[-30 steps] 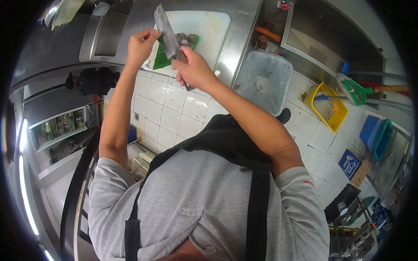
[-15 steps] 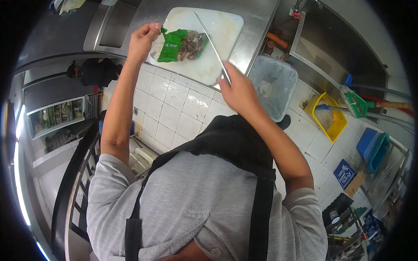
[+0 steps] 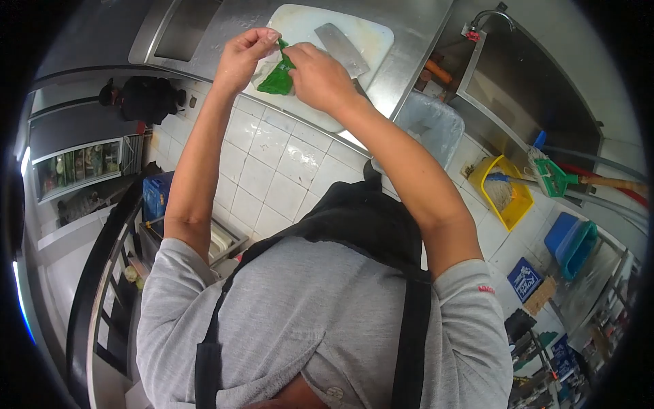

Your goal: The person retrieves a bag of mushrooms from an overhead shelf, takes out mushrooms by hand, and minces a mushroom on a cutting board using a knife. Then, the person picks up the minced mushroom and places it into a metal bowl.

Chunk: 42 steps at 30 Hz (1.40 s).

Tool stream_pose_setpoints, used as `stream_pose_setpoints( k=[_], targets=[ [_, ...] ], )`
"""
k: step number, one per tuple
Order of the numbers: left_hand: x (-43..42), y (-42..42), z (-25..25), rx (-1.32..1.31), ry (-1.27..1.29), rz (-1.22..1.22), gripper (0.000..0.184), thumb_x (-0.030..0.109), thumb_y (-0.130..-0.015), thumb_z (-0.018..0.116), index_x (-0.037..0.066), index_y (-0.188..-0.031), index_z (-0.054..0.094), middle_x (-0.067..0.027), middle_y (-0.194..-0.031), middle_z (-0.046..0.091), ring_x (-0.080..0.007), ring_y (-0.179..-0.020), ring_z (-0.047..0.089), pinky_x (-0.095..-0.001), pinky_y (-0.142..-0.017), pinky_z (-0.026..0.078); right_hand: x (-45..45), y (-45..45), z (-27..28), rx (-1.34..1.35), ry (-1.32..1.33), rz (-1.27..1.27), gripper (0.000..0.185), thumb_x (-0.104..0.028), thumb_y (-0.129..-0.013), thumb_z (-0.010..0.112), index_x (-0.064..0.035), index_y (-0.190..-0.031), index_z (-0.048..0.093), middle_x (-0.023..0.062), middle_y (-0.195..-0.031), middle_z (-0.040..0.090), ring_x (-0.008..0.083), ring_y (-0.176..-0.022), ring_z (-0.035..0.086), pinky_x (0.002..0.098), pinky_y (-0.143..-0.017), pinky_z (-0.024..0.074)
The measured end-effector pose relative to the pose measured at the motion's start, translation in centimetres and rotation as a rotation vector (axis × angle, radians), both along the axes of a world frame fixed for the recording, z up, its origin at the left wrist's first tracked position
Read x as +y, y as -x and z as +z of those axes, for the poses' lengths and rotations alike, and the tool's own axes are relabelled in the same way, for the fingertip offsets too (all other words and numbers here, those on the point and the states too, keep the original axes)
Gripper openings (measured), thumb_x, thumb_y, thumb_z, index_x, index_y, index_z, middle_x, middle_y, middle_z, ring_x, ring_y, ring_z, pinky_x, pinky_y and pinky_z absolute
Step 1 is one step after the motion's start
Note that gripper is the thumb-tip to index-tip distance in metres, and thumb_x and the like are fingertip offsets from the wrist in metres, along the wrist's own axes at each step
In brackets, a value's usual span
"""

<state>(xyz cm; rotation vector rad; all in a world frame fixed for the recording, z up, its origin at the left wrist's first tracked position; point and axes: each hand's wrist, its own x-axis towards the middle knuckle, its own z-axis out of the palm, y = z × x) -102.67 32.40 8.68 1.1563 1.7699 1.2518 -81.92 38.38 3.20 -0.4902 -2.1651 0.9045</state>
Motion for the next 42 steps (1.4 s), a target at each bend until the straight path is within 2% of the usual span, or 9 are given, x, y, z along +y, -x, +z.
stream_pose_setpoints(
  k=[11,15,17,19,24,30,34,37,42],
  targets=[
    [-0.2,0.2,-2.5,-0.071,-0.009,0.099,0.024,0.023,-0.106,0.076,0.001,-0.115,0.078,-0.0010,-0.101,0.075,-0.0081,-0.091,0.066,-0.0256,-0.087,0.055,-0.9,1.9,-0.6,-0.025,-0.074,0.054,0.012,-0.012,-0.094,0.072,-0.0057,-0.104,0.073,0.0114,-0.118,0.070,0.0360,-0.103,0.071,0.0482,-0.089,0.0591],
    [-0.4,0.0,-3.1,-0.125,-0.044,0.166,0.022,0.020,-0.106,0.075,0.000,-0.115,0.077,-0.0011,-0.101,0.075,-0.0090,-0.089,0.066,-0.0262,-0.086,0.055,-0.6,2.1,0.0,-0.087,0.072,0.100,0.018,-0.012,-0.094,0.071,-0.0066,-0.112,0.073,0.0104,-0.112,0.073,0.0336,-0.095,0.074,0.0450,-0.083,0.0596],
    [-0.6,0.0,-2.8,-0.131,-0.060,0.172,0.026,0.023,-0.104,0.077,0.000,-0.116,0.077,-0.0021,-0.101,0.074,-0.0091,-0.089,0.066,-0.0262,-0.085,0.055,-0.7,2.1,0.8,-0.285,0.318,0.113,0.023,-0.013,-0.095,0.071,-0.0068,-0.117,0.075,0.0158,-0.111,0.074,0.0385,-0.099,0.073,0.0507,-0.091,0.0586],
    [-0.8,0.1,-2.4,-0.135,-0.079,0.176,0.030,0.026,-0.103,0.079,-0.001,-0.116,0.076,-0.0031,-0.102,0.074,-0.0092,-0.088,0.066,-0.0262,-0.084,0.055,-0.9,2.5,-0.3,-0.239,0.270,0.089,0.026,-0.013,-0.095,0.071,-0.0067,-0.120,0.075,0.0166,-0.114,0.075,0.0398,-0.102,0.072,0.0521,-0.092,0.0579],
    [-3.4,-0.2,-0.4,0.391,0.260,0.145,0.051,0.042,-0.087,0.091,-0.002,-0.109,0.078,-0.0075,-0.096,0.075,-0.0139,-0.086,0.067,-0.0295,-0.074,0.054,-1.8,3.0,-1.2,-0.194,0.157,0.076,0.031,-0.012,-0.096,0.070,-0.0071,-0.126,0.075,0.0195,-0.117,0.074,0.0435,-0.109,0.071,0.0551,-0.096,0.0560],
    [-3.1,1.7,-1.1,0.485,0.460,0.012,0.039,0.035,-0.081,0.088,-0.001,-0.093,0.078,-0.0088,-0.078,0.072,-0.0177,-0.074,0.067,-0.0343,-0.072,0.054,-3.4,3.3,-1.7,-0.216,0.089,0.131,0.028,-0.010,-0.097,0.068,-0.0073,-0.123,0.077,0.0213,-0.114,0.073,0.0433,-0.110,0.070,0.0544,-0.096,0.0563],
    [-3.7,2.1,-0.9,0.611,0.521,-0.117,0.035,0.031,-0.081,0.086,-0.001,-0.093,0.077,-0.0100,-0.076,0.070,-0.0185,-0.074,0.067,-0.0349,-0.072,0.054,-3.3,3.2,-1.3,-0.301,-0.018,0.141,0.020,-0.006,-0.092,0.069,-0.0060,-0.108,0.080,0.0195,-0.110,0.072,0.0395,-0.111,0.070,0.0519,-0.093,0.0579],
    [-4.5,2.4,-0.9,0.572,0.649,-0.202,0.031,0.028,-0.081,0.083,0.001,-0.093,0.077,-0.0141,-0.079,0.074,-0.0236,-0.075,0.071,-0.0380,-0.072,0.056,-3.0,2.9,-1.4,-0.311,-0.097,0.161,0.017,-0.005,-0.089,0.069,-0.0059,-0.101,0.081,0.0176,-0.107,0.071,0.0375,-0.110,0.071,0.0505,-0.091,0.0588],
    [-5.0,1.5,-3.7,1.213,0.427,-0.237,0.021,0.016,-0.080,0.080,0.006,-0.097,0.074,-0.0205,-0.088,0.077,-0.0423,-0.086,0.076,-0.0507,-0.076,0.060,-4.4,2.3,-0.6,-0.290,-0.186,0.255,0.018,-0.004,-0.088,0.067,-0.0064,-0.097,0.082,0.0149,-0.107,0.070,0.0362,-0.110,0.070,0.0489,-0.092,0.0586]
  ],
)
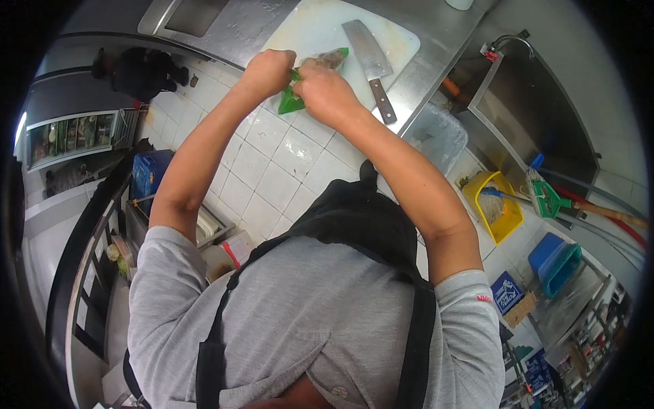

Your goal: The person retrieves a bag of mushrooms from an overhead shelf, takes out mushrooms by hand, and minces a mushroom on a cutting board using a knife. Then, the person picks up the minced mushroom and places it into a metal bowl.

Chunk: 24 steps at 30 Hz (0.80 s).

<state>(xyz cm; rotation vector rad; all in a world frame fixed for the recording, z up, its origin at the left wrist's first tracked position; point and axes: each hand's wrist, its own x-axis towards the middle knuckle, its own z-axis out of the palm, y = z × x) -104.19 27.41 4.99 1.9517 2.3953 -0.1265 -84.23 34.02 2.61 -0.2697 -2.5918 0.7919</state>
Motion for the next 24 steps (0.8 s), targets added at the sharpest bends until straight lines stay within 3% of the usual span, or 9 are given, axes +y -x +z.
stream_pose_setpoints(
  k=[5,8,10,14,16,18,20,21,24],
  targets=[
    [-0.1,1.1,1.0,-0.065,-0.182,0.012,0.017,0.013,-0.083,0.079,0.006,-0.096,0.071,-0.0186,-0.084,0.075,-0.0379,-0.086,0.078,-0.0473,-0.074,0.061,0.0,-1.5,-0.6,0.046,-0.055,0.032,0.018,-0.001,-0.084,0.068,-0.0052,-0.098,0.079,0.0130,-0.107,0.069,0.0348,-0.118,0.065,0.0482,-0.095,0.0569],
    [0.1,1.7,2.2,-0.383,-0.148,0.105,0.026,0.016,-0.089,0.080,0.006,-0.111,0.071,-0.0161,-0.092,0.077,-0.0282,-0.088,0.079,-0.0399,-0.075,0.061,0.3,-1.8,-0.3,0.176,-0.002,-0.028,0.015,-0.003,-0.088,0.069,-0.0054,-0.100,0.078,0.0136,-0.109,0.070,0.0370,-0.112,0.067,0.0491,-0.094,0.0569],
    [0.0,2.5,1.9,-1.169,-0.623,0.261,0.040,0.023,-0.097,0.079,0.004,-0.129,0.064,-0.0124,-0.109,0.076,-0.0217,-0.094,0.077,-0.0351,-0.081,0.060,0.6,-1.4,-0.5,0.157,0.114,-0.086,0.014,-0.004,-0.091,0.069,-0.0055,-0.101,0.078,0.0140,-0.109,0.070,0.0380,-0.108,0.069,0.0490,-0.092,0.0572],
    [-5.4,2.1,-5.1,-1.342,-0.912,0.879,0.050,0.046,-0.112,0.062,0.000,-0.131,0.059,-0.0128,-0.116,0.072,-0.0253,-0.100,0.077,-0.0361,-0.086,0.060,2.0,0.0,1.6,0.150,0.242,-0.175,0.013,-0.007,-0.096,0.070,-0.0049,-0.107,0.077,0.0125,-0.112,0.071,0.0364,-0.099,0.072,0.0443,-0.087,0.0573],
    [-8.7,-0.8,-9.2,-1.537,-0.727,1.000,0.060,0.058,-0.113,0.053,0.000,-0.129,0.058,-0.0145,-0.118,0.070,-0.0278,-0.102,0.077,-0.0367,-0.083,0.060,2.4,0.3,3.4,0.155,0.260,-0.148,0.014,-0.006,-0.096,0.070,-0.0045,-0.108,0.077,0.0130,-0.113,0.072,0.0365,-0.099,0.072,0.0438,-0.086,0.0574],
    [-9.3,-6.7,-7.6,-1.924,-0.469,1.170,0.071,0.067,-0.111,0.048,0.001,-0.133,0.060,-0.0172,-0.124,0.070,-0.0306,-0.110,0.075,-0.0421,-0.091,0.060,2.3,-0.3,5.3,0.146,0.276,-0.120,0.015,-0.006,-0.096,0.070,-0.0040,-0.108,0.078,0.0135,-0.113,0.072,0.0366,-0.099,0.072,0.0433,-0.085,0.0575],
    [-8.0,-11.4,-3.5,-2.419,-0.453,1.243,0.085,0.078,-0.107,0.045,0.001,-0.140,0.059,-0.0178,-0.125,0.070,-0.0326,-0.111,0.071,-0.0423,-0.094,0.060,1.4,-2.5,7.1,0.105,0.315,-0.044,0.015,-0.003,-0.094,0.071,-0.0035,-0.107,0.078,0.0139,-0.115,0.072,0.0358,-0.099,0.072,0.0417,-0.084,0.0583],
    [-7.1,-12.5,-2.2,-2.434,-0.454,1.249,0.085,0.078,-0.107,0.045,0.001,-0.140,0.059,-0.0178,-0.125,0.070,-0.0326,-0.111,0.071,-0.0423,-0.094,0.060,0.6,-4.0,7.9,0.089,0.312,-0.040,0.015,-0.003,-0.094,0.071,-0.0035,-0.107,0.078,0.0139,-0.115,0.072,0.0358,-0.099,0.072,0.0417,-0.084,0.0583],
    [-5.1,-14.9,-1.1,-2.820,-0.719,0.908,0.078,0.072,-0.108,0.048,0.002,-0.140,0.060,-0.0177,-0.129,0.069,-0.0327,-0.121,0.068,-0.0458,-0.102,0.058,-2.0,-8.5,9.7,0.122,0.179,-0.026,0.017,0.001,-0.088,0.075,-0.0046,-0.103,0.080,0.0132,-0.109,0.072,0.0345,-0.098,0.074,0.0433,-0.082,0.0599]
  ],
)
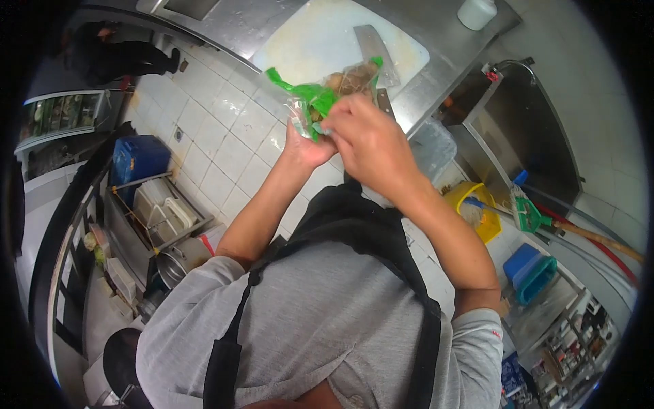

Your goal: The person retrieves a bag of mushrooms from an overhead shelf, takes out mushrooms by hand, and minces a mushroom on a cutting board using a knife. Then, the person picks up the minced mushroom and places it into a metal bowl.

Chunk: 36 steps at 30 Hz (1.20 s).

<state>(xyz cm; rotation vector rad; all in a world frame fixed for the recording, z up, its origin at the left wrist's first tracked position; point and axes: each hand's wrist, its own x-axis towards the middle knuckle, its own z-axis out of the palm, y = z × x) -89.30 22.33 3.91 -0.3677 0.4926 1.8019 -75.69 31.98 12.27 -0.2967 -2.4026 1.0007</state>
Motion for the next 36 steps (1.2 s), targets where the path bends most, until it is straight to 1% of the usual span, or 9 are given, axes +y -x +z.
stream_pose_setpoints(
  k=[6,11,14,23,26,30,32,33,36],
  targets=[
    [3.0,-4.2,0.0,0.104,-0.374,-0.108,0.062,0.060,-0.110,0.051,0.004,-0.131,0.067,-0.0164,-0.131,0.069,-0.0327,-0.123,0.067,-0.0486,-0.107,0.056,-1.9,-6.7,5.2,0.068,-0.010,-0.051,0.023,0.008,-0.082,0.078,-0.0026,-0.103,0.079,0.0128,-0.111,0.071,0.0306,-0.097,0.073,0.0387,-0.083,0.0605],
    [1.3,-10.3,3.7,0.147,-0.252,-0.089,0.048,0.040,-0.110,0.056,0.000,-0.137,0.063,-0.0179,-0.129,0.070,-0.0387,-0.116,0.071,-0.0564,-0.102,0.060,-1.8,-13.5,10.3,0.050,-0.137,0.003,0.020,-0.006,-0.082,0.085,-0.0004,-0.100,0.079,0.0170,-0.116,0.070,0.0337,-0.099,0.071,0.0398,-0.085,0.0595],
    [1.7,-13.9,5.5,0.326,-0.379,-0.084,0.062,0.058,-0.109,0.056,0.007,-0.145,0.059,-0.0150,-0.139,0.066,-0.0338,-0.124,0.068,-0.0507,-0.108,0.058,-1.9,-17.7,12.3,0.080,-0.236,-0.016,0.026,-0.018,-0.083,0.088,0.0003,-0.098,0.078,0.0195,-0.119,0.069,0.0371,-0.103,0.068,0.0434,-0.088,0.0589],
    [1.4,-23.1,8.7,0.445,-0.447,-0.175,0.048,0.045,-0.112,0.054,0.008,-0.142,0.062,-0.0140,-0.139,0.068,-0.0329,-0.124,0.070,-0.0502,-0.108,0.061,-4.5,-28.1,18.3,-0.304,-0.624,-0.175,0.067,-0.049,-0.078,0.090,-0.0055,-0.128,0.076,0.0191,-0.157,0.056,0.0430,-0.141,0.055,0.0530,-0.114,0.0486],
    [-0.4,-26.3,11.0,0.342,-0.278,-0.222,0.071,0.064,-0.112,0.046,0.008,-0.153,0.057,-0.0189,-0.138,0.069,-0.0317,-0.124,0.071,-0.0460,-0.108,0.059,-5.4,-31.5,20.2,-0.273,-0.574,-0.119,0.067,-0.050,-0.079,0.089,-0.0053,-0.127,0.077,0.0196,-0.153,0.059,0.0426,-0.139,0.058,0.0520,-0.112,0.0501],
    [-0.3,-28.6,9.3,0.424,-0.403,-0.396,0.081,0.076,-0.106,0.049,0.011,-0.155,0.057,-0.0174,-0.140,0.069,-0.0317,-0.125,0.070,-0.0450,-0.107,0.060,-6.2,-35.5,22.1,-0.144,-0.630,-0.099,0.051,-0.038,-0.086,0.087,-0.0042,-0.123,0.078,0.0181,-0.134,0.073,0.0380,-0.124,0.068,0.0482,-0.104,0.0560],
    [0.2,-29.9,8.2,0.031,-0.573,-0.422,0.079,0.074,-0.107,0.049,0.010,-0.151,0.059,-0.0167,-0.138,0.069,-0.0316,-0.123,0.071,-0.0441,-0.101,0.062,-6.7,-37.3,21.8,0.059,-0.606,-0.116,0.037,-0.021,-0.088,0.086,-0.0008,-0.118,0.079,0.0159,-0.121,0.078,0.0355,-0.111,0.074,0.0438,-0.092,0.0605],
    [0.3,-31.0,8.7,0.023,-0.577,-0.435,0.079,0.074,-0.107,0.049,0.010,-0.151,0.059,-0.0167,-0.138,0.069,-0.0316,-0.123,0.071,-0.0441,-0.101,0.062,-6.6,-37.1,21.2,0.196,-0.580,-0.079,0.025,-0.004,-0.086,0.079,0.0023,-0.110,0.077,0.0156,-0.113,0.079,0.0330,-0.099,0.076,0.0392,-0.082,0.0615],
    [1.4,-34.3,10.2,0.243,-0.407,-0.370,0.073,0.069,-0.110,0.047,0.007,-0.147,0.062,-0.0154,-0.135,0.070,-0.0293,-0.120,0.071,-0.0428,-0.101,0.060,-7.6,-37.7,20.9,0.032,-0.576,-0.004,0.021,0.002,-0.084,0.076,0.0027,-0.105,0.076,0.0165,-0.112,0.078,0.0320,-0.098,0.076,0.0369,-0.080,0.0612]
  ],
)
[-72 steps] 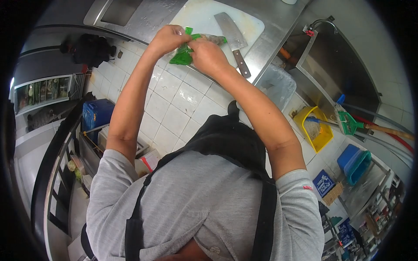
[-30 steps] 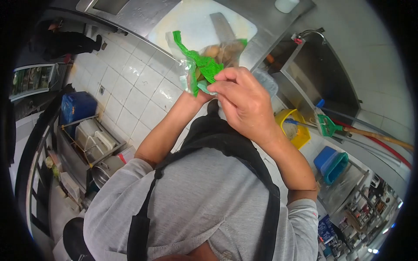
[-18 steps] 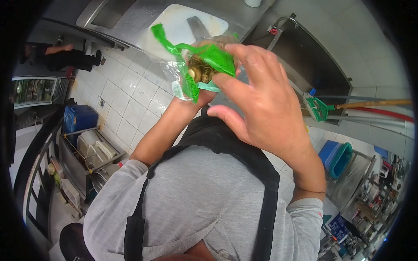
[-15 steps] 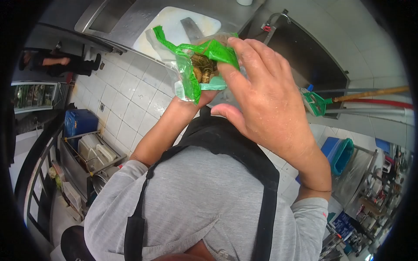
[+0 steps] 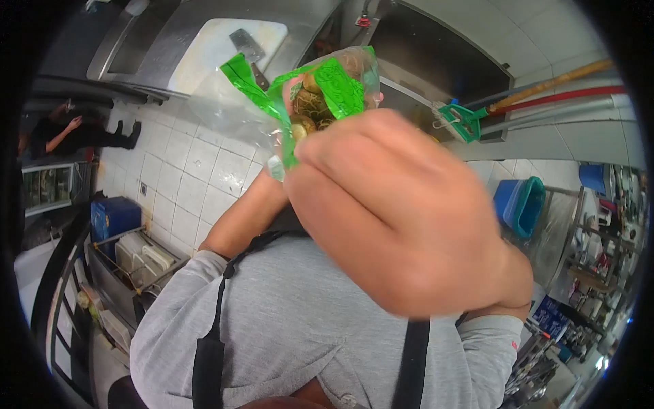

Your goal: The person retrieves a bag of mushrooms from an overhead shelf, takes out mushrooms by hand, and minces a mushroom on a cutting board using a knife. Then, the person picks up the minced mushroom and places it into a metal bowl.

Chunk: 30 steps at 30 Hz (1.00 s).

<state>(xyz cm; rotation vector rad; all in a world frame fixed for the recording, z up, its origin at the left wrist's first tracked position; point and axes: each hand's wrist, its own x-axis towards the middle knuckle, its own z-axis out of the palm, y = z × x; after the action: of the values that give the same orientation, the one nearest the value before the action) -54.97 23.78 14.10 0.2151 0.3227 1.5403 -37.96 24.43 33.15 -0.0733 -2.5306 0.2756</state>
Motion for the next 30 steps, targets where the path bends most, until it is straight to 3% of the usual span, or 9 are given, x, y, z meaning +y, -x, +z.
stream_pose_setpoints(
  k=[6,11,16,20,23,25,28,29,30],
  targets=[
    [1.4,-2.2,0.1,0.074,-0.087,0.025,0.055,0.048,-0.118,0.040,0.006,-0.147,0.061,-0.0147,-0.136,0.069,-0.0266,-0.123,0.067,-0.0429,-0.109,0.053,1.2,1.1,-4.8,-0.553,-0.119,-0.515,0.023,-0.001,-0.084,0.069,-0.0024,-0.107,0.070,0.0159,-0.090,0.069,0.0345,-0.088,0.074,0.0421,-0.075,0.0597],
    [3.0,-3.5,-1.6,0.059,0.002,-0.053,0.055,0.049,-0.119,0.039,0.007,-0.147,0.062,-0.0132,-0.138,0.069,-0.0252,-0.126,0.066,-0.0421,-0.112,0.052,3.9,0.4,-6.1,-0.531,0.059,-0.535,0.023,-0.004,-0.084,0.072,0.0000,-0.107,0.070,0.0199,-0.093,0.072,0.0373,-0.088,0.075,0.0452,-0.076,0.0620],
    [4.3,-2.6,-0.2,-0.225,0.108,-0.237,0.059,0.054,-0.118,0.041,0.008,-0.149,0.061,-0.0115,-0.138,0.069,-0.0255,-0.129,0.065,-0.0429,-0.112,0.052,6.2,1.8,-7.5,-0.484,0.219,-0.600,0.027,-0.008,-0.085,0.075,0.0043,-0.109,0.069,0.0219,-0.091,0.071,0.0405,-0.087,0.075,0.0480,-0.080,0.0628],
    [6.2,-0.7,-1.6,-0.128,0.076,-0.248,0.060,0.062,-0.113,0.045,0.015,-0.146,0.062,-0.0131,-0.138,0.069,-0.0294,-0.129,0.067,-0.0498,-0.113,0.053,7.1,3.0,-7.9,-0.268,0.278,-0.610,0.024,-0.006,-0.087,0.071,0.0035,-0.109,0.068,0.0220,-0.102,0.071,0.0433,-0.096,0.072,0.0504,-0.084,0.0597],
    [6.6,-0.2,-1.1,-0.182,0.061,-0.239,0.053,0.048,-0.118,0.043,0.009,-0.148,0.061,-0.0124,-0.137,0.069,-0.0266,-0.130,0.066,-0.0433,-0.113,0.052,7.2,3.8,-6.5,-0.310,0.310,-0.603,0.022,-0.005,-0.087,0.071,0.0030,-0.108,0.067,0.0214,-0.106,0.071,0.0416,-0.099,0.072,0.0494,-0.085,0.0592],
    [6.8,-0.3,-2.1,0.252,-0.027,-0.087,0.049,0.041,-0.118,0.042,0.007,-0.148,0.060,-0.0135,-0.135,0.070,-0.0266,-0.125,0.068,-0.0406,-0.111,0.054,7.0,4.1,-5.3,-0.340,0.278,-0.577,0.021,-0.006,-0.087,0.072,0.0048,-0.104,0.067,0.0214,-0.100,0.070,0.0385,-0.096,0.073,0.0470,-0.085,0.0605],
    [8.0,1.3,-0.7,-0.142,-0.087,-0.224,0.049,0.038,-0.117,0.042,0.005,-0.149,0.059,-0.0145,-0.133,0.070,-0.0272,-0.120,0.070,-0.0401,-0.104,0.058,6.4,3.9,-3.9,-0.269,0.188,-0.486,0.020,-0.003,-0.085,0.075,0.0014,-0.102,0.065,0.0180,-0.102,0.070,0.0361,-0.098,0.072,0.0455,-0.086,0.0592],
    [7.9,2.0,-0.7,-0.143,-0.086,-0.214,0.049,0.038,-0.117,0.042,0.005,-0.149,0.059,-0.0145,-0.133,0.070,-0.0272,-0.120,0.070,-0.0401,-0.104,0.058,6.2,3.9,-3.7,-0.181,0.237,-0.473,0.022,-0.002,-0.084,0.077,-0.0005,-0.102,0.065,0.0162,-0.103,0.070,0.0358,-0.099,0.072,0.0455,-0.086,0.0583],
    [7.8,2.6,-0.7,0.111,-0.081,-0.287,0.050,0.040,-0.117,0.042,0.005,-0.149,0.058,-0.0144,-0.132,0.070,-0.0277,-0.119,0.071,-0.0407,-0.100,0.060,6.1,4.0,-3.6,-0.092,0.287,-0.463,0.025,0.000,-0.082,0.078,-0.0024,-0.102,0.064,0.0144,-0.105,0.070,0.0355,-0.099,0.071,0.0454,-0.086,0.0575]
  ],
)
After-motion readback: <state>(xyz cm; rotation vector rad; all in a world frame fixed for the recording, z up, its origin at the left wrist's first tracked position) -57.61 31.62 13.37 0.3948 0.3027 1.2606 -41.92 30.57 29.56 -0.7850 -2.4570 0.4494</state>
